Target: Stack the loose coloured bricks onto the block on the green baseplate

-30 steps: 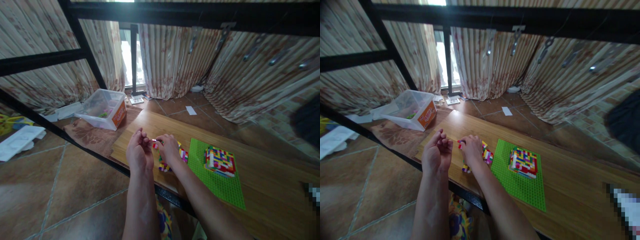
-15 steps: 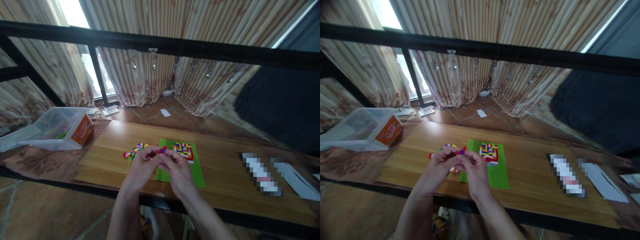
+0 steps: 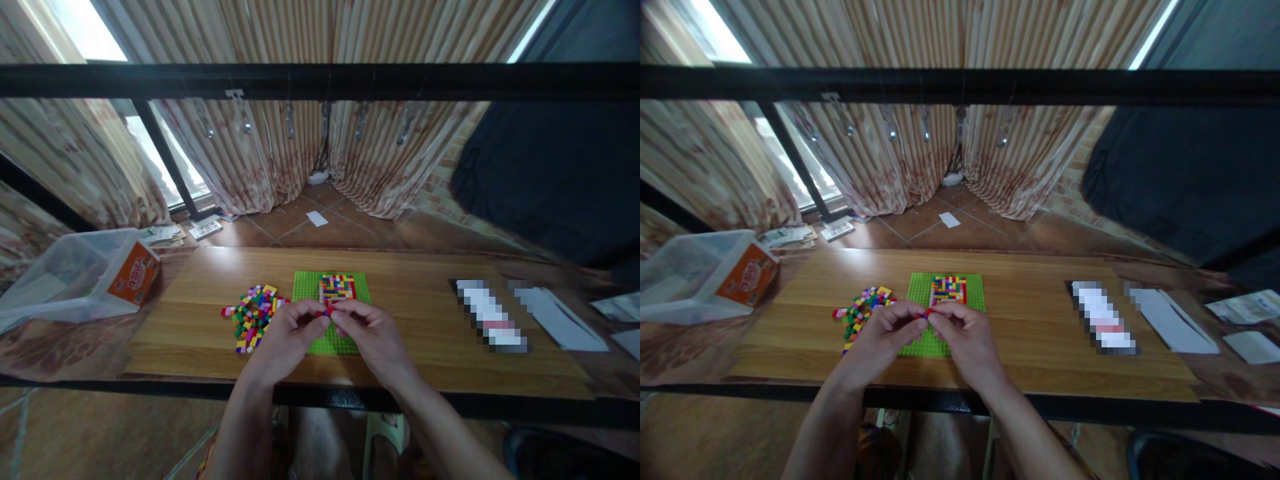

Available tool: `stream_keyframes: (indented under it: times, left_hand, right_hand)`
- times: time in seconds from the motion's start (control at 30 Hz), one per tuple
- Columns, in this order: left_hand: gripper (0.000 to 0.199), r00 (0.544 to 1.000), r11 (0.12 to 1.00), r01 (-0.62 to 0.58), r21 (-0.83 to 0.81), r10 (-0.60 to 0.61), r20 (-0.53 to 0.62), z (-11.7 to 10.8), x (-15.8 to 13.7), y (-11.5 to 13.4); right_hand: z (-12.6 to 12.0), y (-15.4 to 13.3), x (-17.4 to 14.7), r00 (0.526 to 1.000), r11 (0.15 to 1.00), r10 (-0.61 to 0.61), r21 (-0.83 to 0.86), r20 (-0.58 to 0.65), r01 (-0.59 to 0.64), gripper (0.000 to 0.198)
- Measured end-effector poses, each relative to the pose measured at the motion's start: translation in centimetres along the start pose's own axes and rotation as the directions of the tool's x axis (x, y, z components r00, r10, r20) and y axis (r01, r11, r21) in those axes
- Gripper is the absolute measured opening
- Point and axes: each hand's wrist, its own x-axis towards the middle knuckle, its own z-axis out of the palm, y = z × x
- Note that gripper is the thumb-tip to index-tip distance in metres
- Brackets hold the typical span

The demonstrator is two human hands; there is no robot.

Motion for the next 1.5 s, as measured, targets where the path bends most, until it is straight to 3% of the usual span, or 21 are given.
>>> stream_keyframes:
  times: [0.2,0.37,0.5,0.63,0.73,0.8,1.0,1.3,1.5]
  left_hand:
    - [0.015,0.994,1.0,-0.008,-0.019,0.01,0.106,1.6,0.6,0.3]
    - [0.012,0.995,0.999,0.001,0.047,-0.006,0.105,1.9,0.5,0.3]
    - [0.014,0.999,0.995,0.039,0.092,-0.035,-0.04,1.0,0.7,0.0]
    - [0.017,0.959,0.985,0.099,0.143,-0.056,-0.278,-0.1,1.1,-0.6]
    - [0.015,0.94,0.976,0.132,0.173,-0.068,-0.336,-0.5,1.3,-1.0]
    - [0.014,0.94,0.969,0.141,0.202,-0.067,-0.334,-0.5,1.4,-1.1]
    - [0.016,0.945,0.956,0.132,0.261,-0.041,-0.325,-0.5,1.4,-1.5]
    - [0.016,0.946,0.944,0.136,0.299,-0.035,-0.321,-0.8,1.3,-1.9]
    - [0.013,0.945,0.946,0.125,0.298,-0.023,-0.325,-0.5,1.3,-1.7]
  right_hand:
    - [-1.8,-0.2,-0.6,1.0,0.998,0.005,-0.06,0.022,-0.003,0.018]
    - [-2.5,-0.4,-0.9,0.998,0.998,0.058,0.014,0.038,-0.059,0.021]
    - [-4.1,-0.3,-0.1,0.995,0.997,0.068,0.04,-0.072,-0.065,0.022]
    - [-6.0,0.4,1.0,0.973,0.968,-0.051,-0.251,-0.223,-0.007,0.024]
    - [-6.4,1.3,1.3,0.98,0.873,-0.136,-0.486,-0.146,0.048,0.021]
    - [-6.1,1.9,1.4,0.982,0.824,-0.172,-0.557,-0.078,0.1,0.018]
    - [-4.9,2.9,2.1,0.975,0.824,-0.215,-0.546,-0.051,0.153,0.016]
    - [-4.8,2.6,2.5,0.983,0.836,-0.164,-0.54,-0.078,0.096,0.016]
    - [-4.5,2.6,2.6,0.969,0.752,-0.248,-0.632,-0.01,0.186,0.017]
